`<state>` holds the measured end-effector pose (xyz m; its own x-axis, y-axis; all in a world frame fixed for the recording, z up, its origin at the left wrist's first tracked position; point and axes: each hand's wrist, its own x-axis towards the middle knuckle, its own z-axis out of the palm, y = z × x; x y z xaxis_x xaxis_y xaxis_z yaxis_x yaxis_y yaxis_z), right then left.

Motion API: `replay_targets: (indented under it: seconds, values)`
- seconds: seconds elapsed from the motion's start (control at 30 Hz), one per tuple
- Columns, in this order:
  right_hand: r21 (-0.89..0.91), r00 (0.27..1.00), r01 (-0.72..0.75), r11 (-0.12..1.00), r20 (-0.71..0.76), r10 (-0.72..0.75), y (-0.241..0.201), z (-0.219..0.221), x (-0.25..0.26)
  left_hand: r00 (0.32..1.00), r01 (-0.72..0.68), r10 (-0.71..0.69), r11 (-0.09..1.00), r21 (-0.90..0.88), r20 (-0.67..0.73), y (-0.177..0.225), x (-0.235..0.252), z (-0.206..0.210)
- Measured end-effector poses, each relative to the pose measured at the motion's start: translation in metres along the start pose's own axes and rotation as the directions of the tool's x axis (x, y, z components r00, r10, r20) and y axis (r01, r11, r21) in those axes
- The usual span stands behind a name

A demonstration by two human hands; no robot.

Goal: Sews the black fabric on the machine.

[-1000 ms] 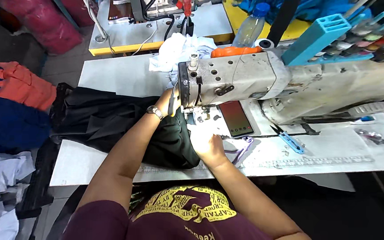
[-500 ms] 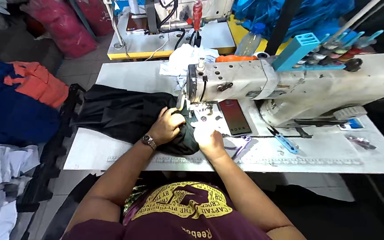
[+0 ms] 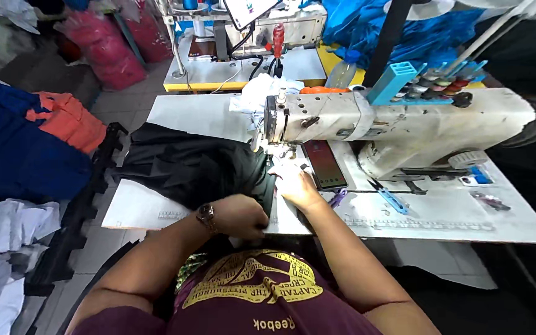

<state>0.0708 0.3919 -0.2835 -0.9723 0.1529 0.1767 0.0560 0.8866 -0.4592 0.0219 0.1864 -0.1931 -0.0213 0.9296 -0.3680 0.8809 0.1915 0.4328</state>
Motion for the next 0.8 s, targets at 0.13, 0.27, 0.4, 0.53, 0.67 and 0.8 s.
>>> replay_targets:
  seconds: [0.13,0.27,0.4,0.53,0.67,0.8]
  values:
    - [-0.007,0.938,0.299,0.954,-0.179,-0.295,0.016,0.011,0.0,0.966,-0.219,0.203,0.972,-0.089,-0.162,0.009,0.0,-0.008]
    - [-0.005,0.915,0.4,0.917,-0.063,-0.399,0.005,-0.001,-0.032,0.92,-0.292,0.244,0.948,-0.124,-0.306,-0.004,0.011,0.007]
    - [-0.007,0.934,0.357,0.934,-0.024,-0.357,0.019,-0.002,-0.049,0.867,0.233,-0.28,0.959,-0.162,-0.412,-0.028,0.032,0.032]
    - [-0.045,0.947,0.321,0.946,-0.021,-0.322,0.019,0.0,-0.05,0.739,0.55,-0.544,0.828,-0.112,-0.397,-0.043,0.049,0.032]
    - [-0.024,0.929,0.367,0.93,-0.051,-0.368,0.015,0.005,-0.056,0.766,0.54,-0.485,0.841,0.014,-0.422,-0.036,0.045,0.033]
    - [-0.018,0.916,0.398,0.917,-0.046,-0.398,0.015,0.009,-0.061,0.821,0.496,-0.41,0.858,0.138,-0.398,-0.033,0.038,0.033]
